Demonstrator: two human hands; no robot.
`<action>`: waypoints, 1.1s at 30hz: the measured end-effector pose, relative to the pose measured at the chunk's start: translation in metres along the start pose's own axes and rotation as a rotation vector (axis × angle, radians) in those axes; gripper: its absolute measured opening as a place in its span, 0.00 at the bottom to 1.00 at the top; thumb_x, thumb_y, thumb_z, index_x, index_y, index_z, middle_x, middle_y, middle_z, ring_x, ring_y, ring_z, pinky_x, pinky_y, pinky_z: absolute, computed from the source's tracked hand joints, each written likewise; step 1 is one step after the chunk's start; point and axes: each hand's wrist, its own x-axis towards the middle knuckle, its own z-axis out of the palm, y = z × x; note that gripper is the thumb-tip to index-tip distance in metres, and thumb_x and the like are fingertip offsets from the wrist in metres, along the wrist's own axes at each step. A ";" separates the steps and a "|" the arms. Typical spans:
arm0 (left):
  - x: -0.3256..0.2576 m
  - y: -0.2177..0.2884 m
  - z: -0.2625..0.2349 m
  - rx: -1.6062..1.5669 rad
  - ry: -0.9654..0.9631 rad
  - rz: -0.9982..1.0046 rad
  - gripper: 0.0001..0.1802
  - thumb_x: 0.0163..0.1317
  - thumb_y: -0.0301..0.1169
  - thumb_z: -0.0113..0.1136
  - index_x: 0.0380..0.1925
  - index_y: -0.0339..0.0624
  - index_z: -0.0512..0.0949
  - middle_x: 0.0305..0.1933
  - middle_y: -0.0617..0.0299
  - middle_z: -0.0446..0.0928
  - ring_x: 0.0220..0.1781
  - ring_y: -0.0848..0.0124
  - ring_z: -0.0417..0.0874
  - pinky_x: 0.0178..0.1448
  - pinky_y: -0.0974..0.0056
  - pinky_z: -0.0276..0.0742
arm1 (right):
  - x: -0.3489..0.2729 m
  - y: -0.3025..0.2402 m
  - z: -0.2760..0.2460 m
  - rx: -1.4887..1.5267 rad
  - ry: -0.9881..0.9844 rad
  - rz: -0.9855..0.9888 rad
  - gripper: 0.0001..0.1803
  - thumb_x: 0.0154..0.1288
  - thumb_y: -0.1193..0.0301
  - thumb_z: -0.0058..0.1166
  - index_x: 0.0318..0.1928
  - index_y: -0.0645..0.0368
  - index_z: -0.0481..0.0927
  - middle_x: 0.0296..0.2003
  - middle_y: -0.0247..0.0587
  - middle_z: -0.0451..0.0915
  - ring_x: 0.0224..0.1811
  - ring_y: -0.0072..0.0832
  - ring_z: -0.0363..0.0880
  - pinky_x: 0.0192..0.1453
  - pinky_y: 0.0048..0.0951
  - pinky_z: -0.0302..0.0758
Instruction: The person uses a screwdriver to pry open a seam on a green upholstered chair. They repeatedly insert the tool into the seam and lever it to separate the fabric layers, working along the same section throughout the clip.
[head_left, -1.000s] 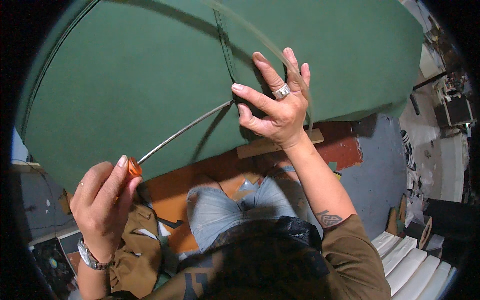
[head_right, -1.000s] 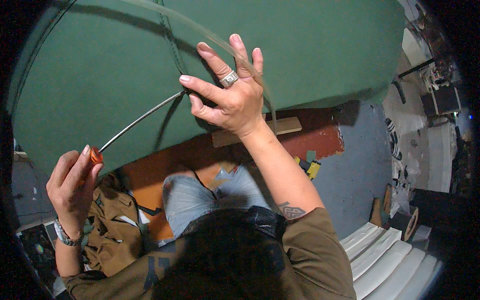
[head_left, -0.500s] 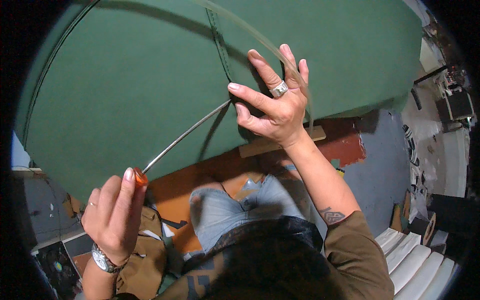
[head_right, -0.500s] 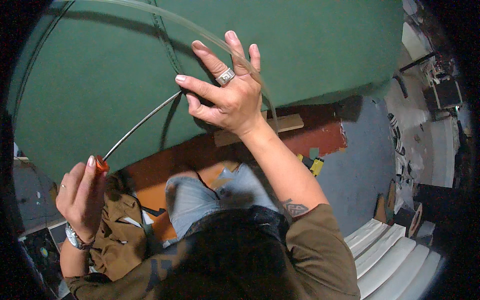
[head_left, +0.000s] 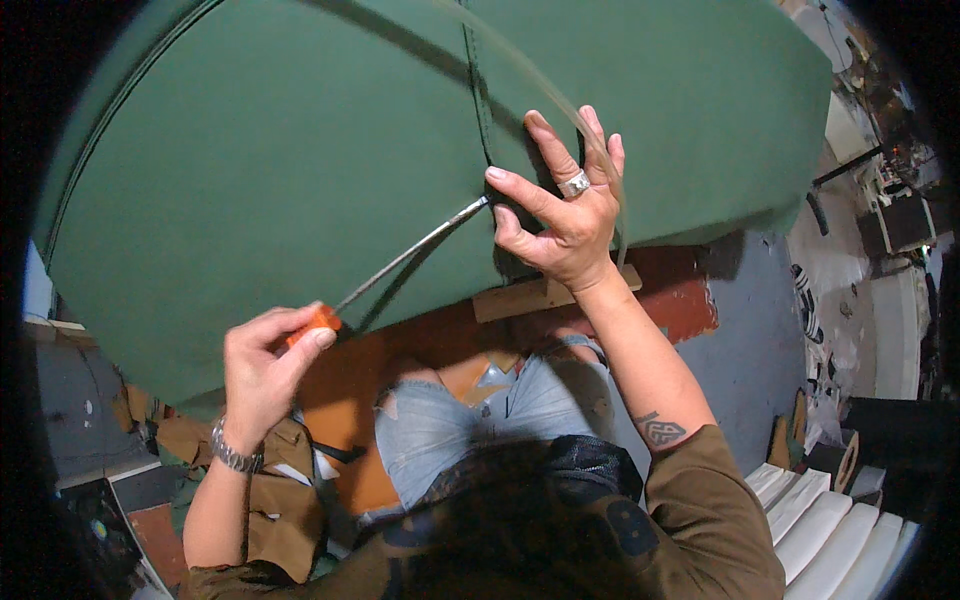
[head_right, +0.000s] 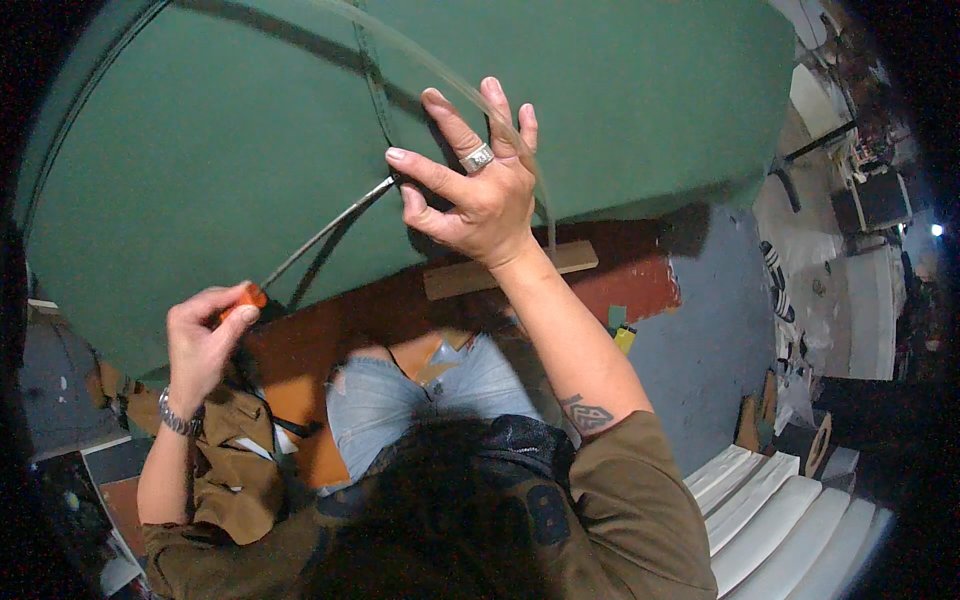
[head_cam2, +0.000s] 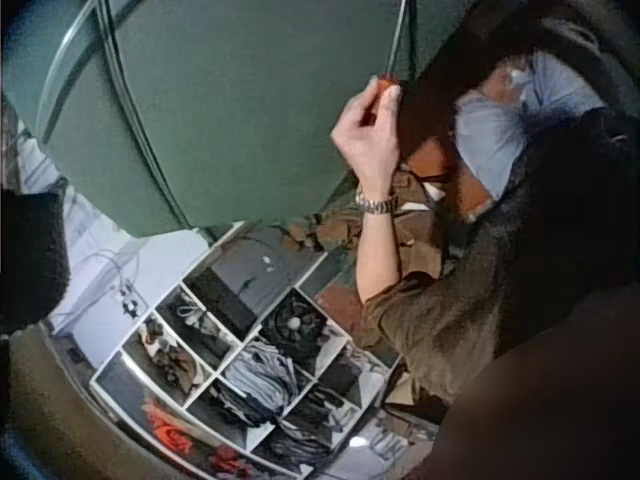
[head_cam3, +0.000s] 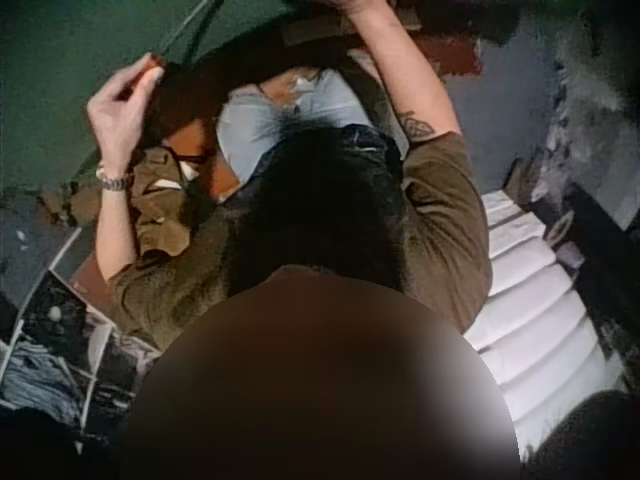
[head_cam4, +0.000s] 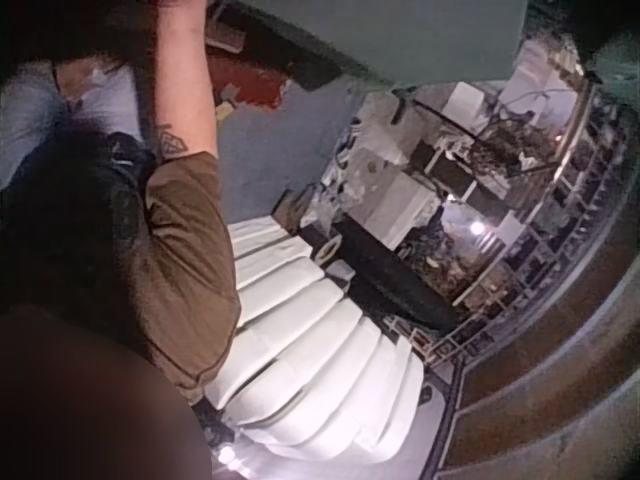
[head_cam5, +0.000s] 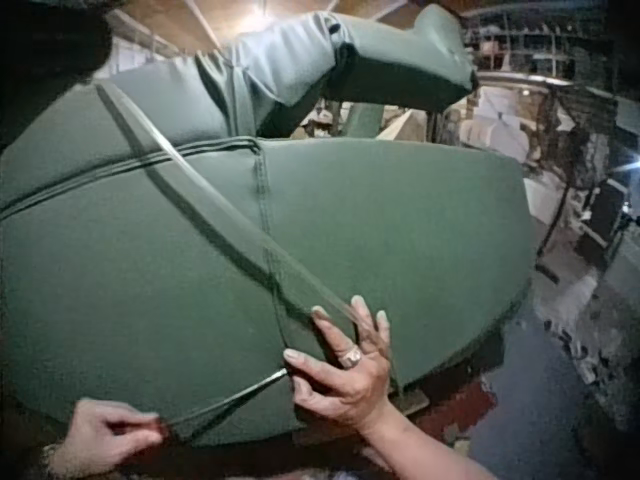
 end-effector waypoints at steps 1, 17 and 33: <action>0.001 -0.005 0.002 -0.070 -0.045 -0.126 0.15 0.67 0.27 0.80 0.51 0.30 0.91 0.41 0.61 0.91 0.38 0.77 0.85 0.42 0.69 0.81 | 0.000 0.000 0.000 0.004 -0.001 -0.003 0.25 0.51 0.58 0.75 0.51 0.14 0.94 0.76 0.25 0.81 0.89 0.50 0.60 0.92 0.60 0.42; -0.015 -0.022 0.026 0.458 0.305 0.516 0.23 0.58 0.25 0.85 0.54 0.38 0.90 0.45 0.54 0.87 0.40 0.63 0.89 0.42 0.62 0.86 | -0.001 0.000 0.000 -0.003 0.028 -0.020 0.25 0.52 0.57 0.75 0.52 0.15 0.94 0.76 0.25 0.81 0.88 0.50 0.61 0.92 0.59 0.45; -0.043 -0.028 0.078 0.462 0.466 0.472 0.24 0.58 0.28 0.85 0.55 0.43 0.90 0.43 0.55 0.85 0.38 0.59 0.89 0.40 0.58 0.87 | 0.000 -0.001 -0.002 -0.002 0.041 -0.027 0.25 0.52 0.58 0.76 0.52 0.16 0.94 0.77 0.25 0.80 0.89 0.49 0.61 0.92 0.60 0.47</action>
